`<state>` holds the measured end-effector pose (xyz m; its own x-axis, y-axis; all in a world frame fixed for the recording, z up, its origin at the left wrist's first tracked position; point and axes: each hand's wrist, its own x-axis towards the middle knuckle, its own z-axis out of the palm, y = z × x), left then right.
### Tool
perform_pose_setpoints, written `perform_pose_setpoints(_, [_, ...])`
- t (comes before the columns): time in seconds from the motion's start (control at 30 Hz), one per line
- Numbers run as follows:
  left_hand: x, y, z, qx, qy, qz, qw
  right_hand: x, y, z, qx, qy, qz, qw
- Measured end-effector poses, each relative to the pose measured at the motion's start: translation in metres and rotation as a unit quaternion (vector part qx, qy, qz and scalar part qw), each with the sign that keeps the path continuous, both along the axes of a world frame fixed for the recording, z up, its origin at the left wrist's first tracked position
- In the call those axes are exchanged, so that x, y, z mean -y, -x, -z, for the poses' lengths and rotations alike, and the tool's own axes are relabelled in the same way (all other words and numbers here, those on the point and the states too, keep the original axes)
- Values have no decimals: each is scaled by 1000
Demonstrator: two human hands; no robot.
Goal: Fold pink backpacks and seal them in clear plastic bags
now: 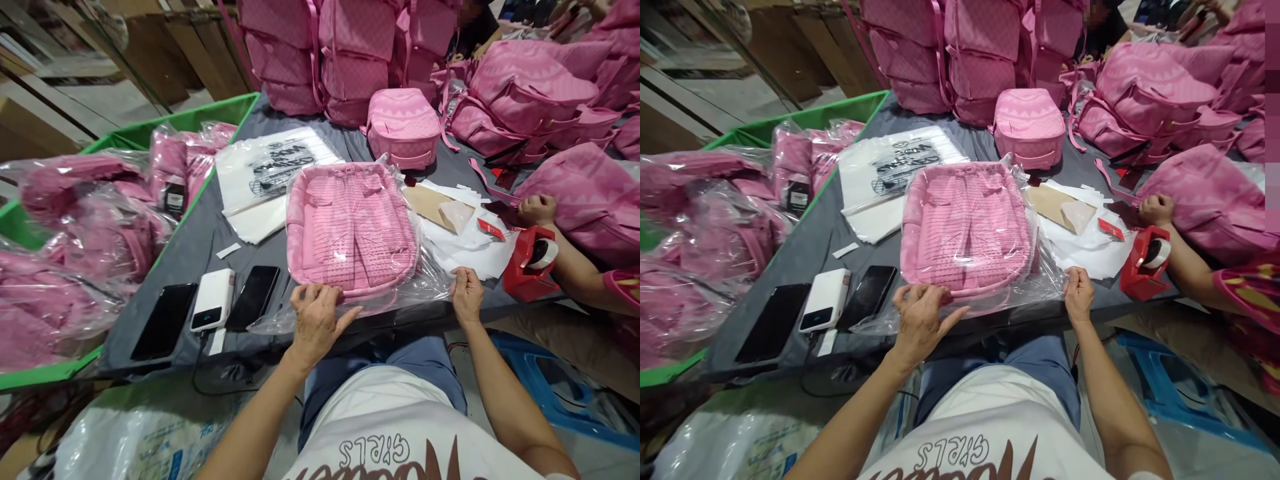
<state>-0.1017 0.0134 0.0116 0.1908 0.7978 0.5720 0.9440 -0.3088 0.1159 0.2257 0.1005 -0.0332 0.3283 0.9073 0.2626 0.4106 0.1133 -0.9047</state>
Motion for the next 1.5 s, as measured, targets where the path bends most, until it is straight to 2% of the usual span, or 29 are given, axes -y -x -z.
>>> perform_pose_setpoints(0.17, [3, 8, -2, 2, 21, 36, 999, -1, -1, 4, -8, -8, -5, 1000])
perform_pose_setpoints(0.3, [-10, 12, -16, 24, 42, 80, 996, -1, -3, 5, 17, -41, 21, 999])
perform_pose_setpoints(0.4, [-34, 20, -28, 65, 157, 113, 979, -1, -5, 4, 38, -67, 44, 996])
perform_pose_setpoints(0.47, [-50, 27, -31, 125, 265, 129, 947, -3, -5, 2, 50, -49, 36, 997])
perform_pose_setpoints(0.53, [-63, 33, -28, 186, 353, 137, 906, -8, -5, 1, 56, -9, 9, 998])
perform_pose_setpoints(0.63, [-68, 38, -19, 249, 400, 131, 872, -18, -2, 0, 48, 46, -25, 997])
perform_pose_setpoints(0.8, [-62, 39, -5, 293, 402, 116, 859, -29, 3, 0, 33, 87, -13, 996])
perform_pose_setpoints(0.93, [-63, 39, 0, 303, 397, 110, 859, -23, 1, -8, 40, 103, -10, 994])
perform_pose_setpoints(1.0, [-65, 39, 1, 306, 392, 110, 860, -12, -10, -15, 52, 87, 12, 995])
perform_pose_setpoints(1.1, [-66, 37, -1, 300, 383, 110, 867, 10, -48, -26, 84, 59, 66, 993])
perform_pose_setpoints(1.2, [-64, 36, -3, 297, 382, 120, 867, 32, -100, -38, 127, 35, 159, 978])
perform_pose_setpoints(1.27, [-63, 38, -3, 299, 390, 123, 862, 42, -133, -46, 114, 32, 239, 964])
perform_pose_setpoints(1.37, [-64, 42, 0, 304, 409, 110, 853, 43, -171, -54, 53, 54, 319, 945])
perform_pose_setpoints(1.5, [-68, 44, 2, 298, 432, 93, 846, 27, -191, -54, 14, 99, 319, 942])
